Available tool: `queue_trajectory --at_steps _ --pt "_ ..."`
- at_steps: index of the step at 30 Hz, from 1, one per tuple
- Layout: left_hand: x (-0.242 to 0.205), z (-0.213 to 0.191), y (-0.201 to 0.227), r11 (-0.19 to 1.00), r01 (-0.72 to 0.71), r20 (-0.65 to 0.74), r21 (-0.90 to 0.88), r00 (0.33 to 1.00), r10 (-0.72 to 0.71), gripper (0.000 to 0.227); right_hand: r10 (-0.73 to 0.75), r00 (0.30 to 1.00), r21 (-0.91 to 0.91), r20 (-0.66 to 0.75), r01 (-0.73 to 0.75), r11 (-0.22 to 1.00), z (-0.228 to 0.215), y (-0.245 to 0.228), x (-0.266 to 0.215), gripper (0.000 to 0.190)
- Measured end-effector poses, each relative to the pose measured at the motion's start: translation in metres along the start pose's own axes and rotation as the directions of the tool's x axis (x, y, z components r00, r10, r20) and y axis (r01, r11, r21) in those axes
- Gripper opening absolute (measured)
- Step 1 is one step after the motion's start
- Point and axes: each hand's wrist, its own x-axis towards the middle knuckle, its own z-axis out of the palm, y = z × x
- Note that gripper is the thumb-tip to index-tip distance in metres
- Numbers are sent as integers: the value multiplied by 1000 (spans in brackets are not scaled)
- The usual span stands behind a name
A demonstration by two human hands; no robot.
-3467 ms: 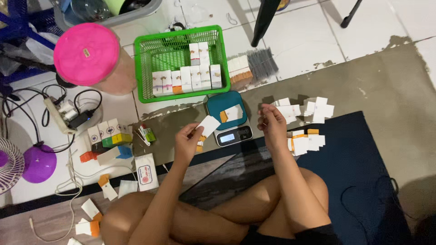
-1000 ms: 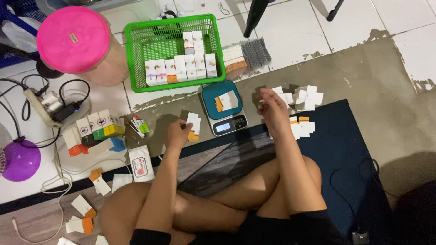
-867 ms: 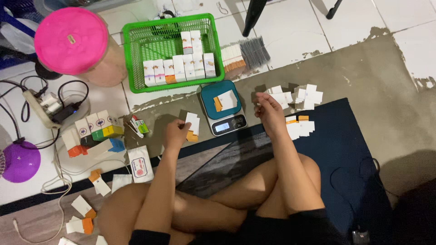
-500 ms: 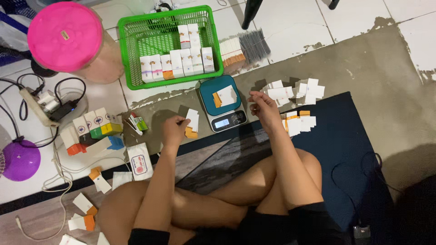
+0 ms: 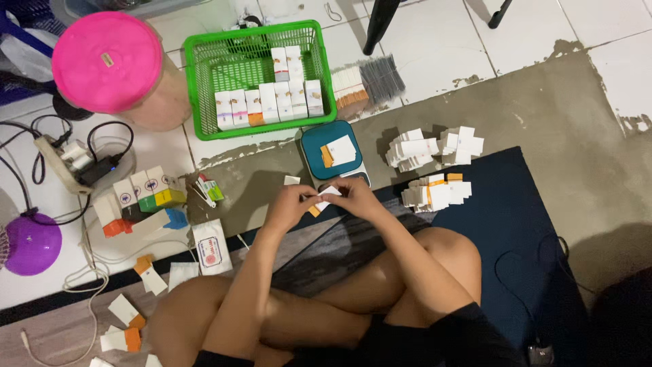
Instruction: The person assembles small white cardboard boxes and inserts product vials or tubes into them, then uses a digital scale to weigh the packaged items.
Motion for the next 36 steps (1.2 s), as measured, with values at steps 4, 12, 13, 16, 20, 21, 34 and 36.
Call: queue_trajectory --at_steps 4,12,13,16,20,21,34,36 --pt "-3 0 5 996 79 -76 -39 994 -82 19 21 996 -77 -82 -27 997 0 29 6 7" --pt "26 3 -107 921 385 -369 64 866 -337 44 63 897 -100 -438 -118 988 -41 102 66 25" --pt "25 3 -100 881 468 -330 71 844 -422 51 27 883 -165 -468 -117 979 -45 93 69 26" --pt "26 -1 -102 858 506 -236 92 848 -475 64 -105 895 -384 -433 -77 920 -43 102 92 23" --pt "16 -3 -94 873 483 -193 68 865 -464 59 -103 943 -707 -316 -162 689 -45 73 78 46" --pt "18 -3 -103 890 450 -215 72 878 -427 54 -159 931 -700 -328 -127 702 -45 69 78 45" --pt "17 3 -119 935 356 -291 3 895 -339 39 108 909 -32 -402 -132 991 -59 54 45 32" --pt "17 -2 -115 931 364 -309 4 886 -345 40 122 905 -6 -408 -136 991 -60 53 44 32"
